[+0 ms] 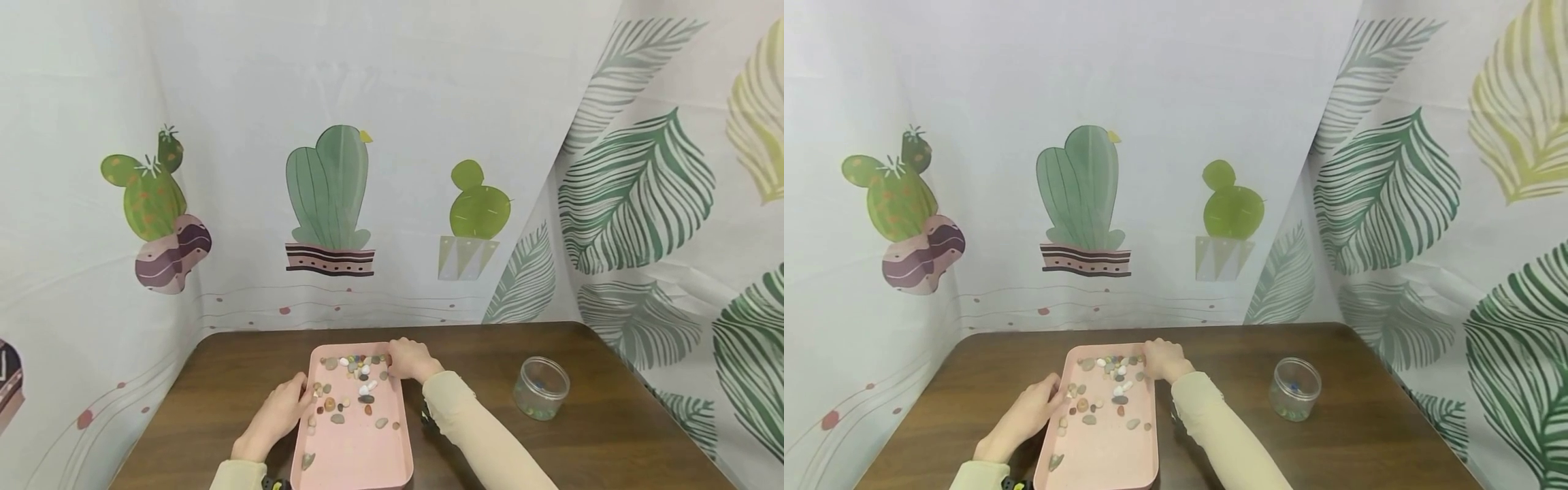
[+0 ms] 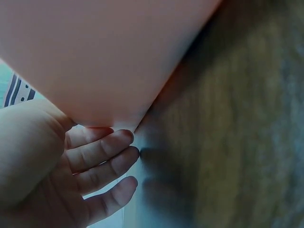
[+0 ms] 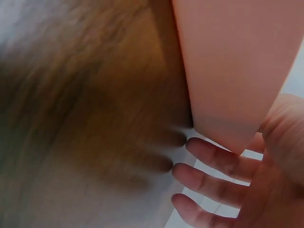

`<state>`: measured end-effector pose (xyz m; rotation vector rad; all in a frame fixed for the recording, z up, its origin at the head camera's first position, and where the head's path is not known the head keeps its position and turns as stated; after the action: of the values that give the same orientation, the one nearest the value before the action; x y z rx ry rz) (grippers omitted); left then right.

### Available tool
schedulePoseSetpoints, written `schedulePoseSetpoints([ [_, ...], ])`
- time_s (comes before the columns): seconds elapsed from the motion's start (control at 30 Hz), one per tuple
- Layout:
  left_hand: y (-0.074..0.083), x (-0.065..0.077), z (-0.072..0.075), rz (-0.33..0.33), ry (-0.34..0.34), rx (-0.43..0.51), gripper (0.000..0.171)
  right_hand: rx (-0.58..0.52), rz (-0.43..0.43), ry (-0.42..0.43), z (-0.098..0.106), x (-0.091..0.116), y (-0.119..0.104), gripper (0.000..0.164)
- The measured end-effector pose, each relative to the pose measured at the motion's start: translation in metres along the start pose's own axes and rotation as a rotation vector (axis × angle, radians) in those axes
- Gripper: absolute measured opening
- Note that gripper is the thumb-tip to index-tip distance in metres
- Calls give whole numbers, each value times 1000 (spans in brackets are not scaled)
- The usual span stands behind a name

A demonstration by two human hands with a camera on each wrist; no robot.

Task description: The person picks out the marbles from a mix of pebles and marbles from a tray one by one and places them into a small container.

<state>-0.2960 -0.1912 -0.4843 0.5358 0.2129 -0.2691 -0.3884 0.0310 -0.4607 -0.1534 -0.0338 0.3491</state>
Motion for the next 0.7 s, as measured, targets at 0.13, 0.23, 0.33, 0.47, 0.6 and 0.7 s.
schedulePoseSetpoints([
  [0.13,-1,0,-1,-2,5,4,9,-23,-4,-8,-1,-1,2,17],
  [0.23,-2,0,-1,-3,4,1,9,-78,-12,-16,-3,-2,7,13],
  [0.33,-2,-1,0,-2,0,-6,9,-181,-24,-17,-2,-1,12,9],
  [0.47,-1,-3,2,-13,6,-12,9,-296,-49,19,4,6,18,10],
  [0.6,0,-3,2,-12,7,-15,10,-372,-48,86,12,16,23,11],
  [0.7,-1,-1,1,-3,-2,-12,10,-427,-43,137,17,27,28,12],
])
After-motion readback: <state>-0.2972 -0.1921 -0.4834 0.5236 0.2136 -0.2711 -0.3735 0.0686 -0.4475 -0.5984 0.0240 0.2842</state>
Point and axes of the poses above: each hand's wrist, its own x-axis away from the middle knuckle, its own z-axis out of the back of the hand, y = z × x, the point moved 6 cm from there along -x, towards the middle knuckle, and after that the axes turned 9 degrees about -z, right-handed, at the moved point
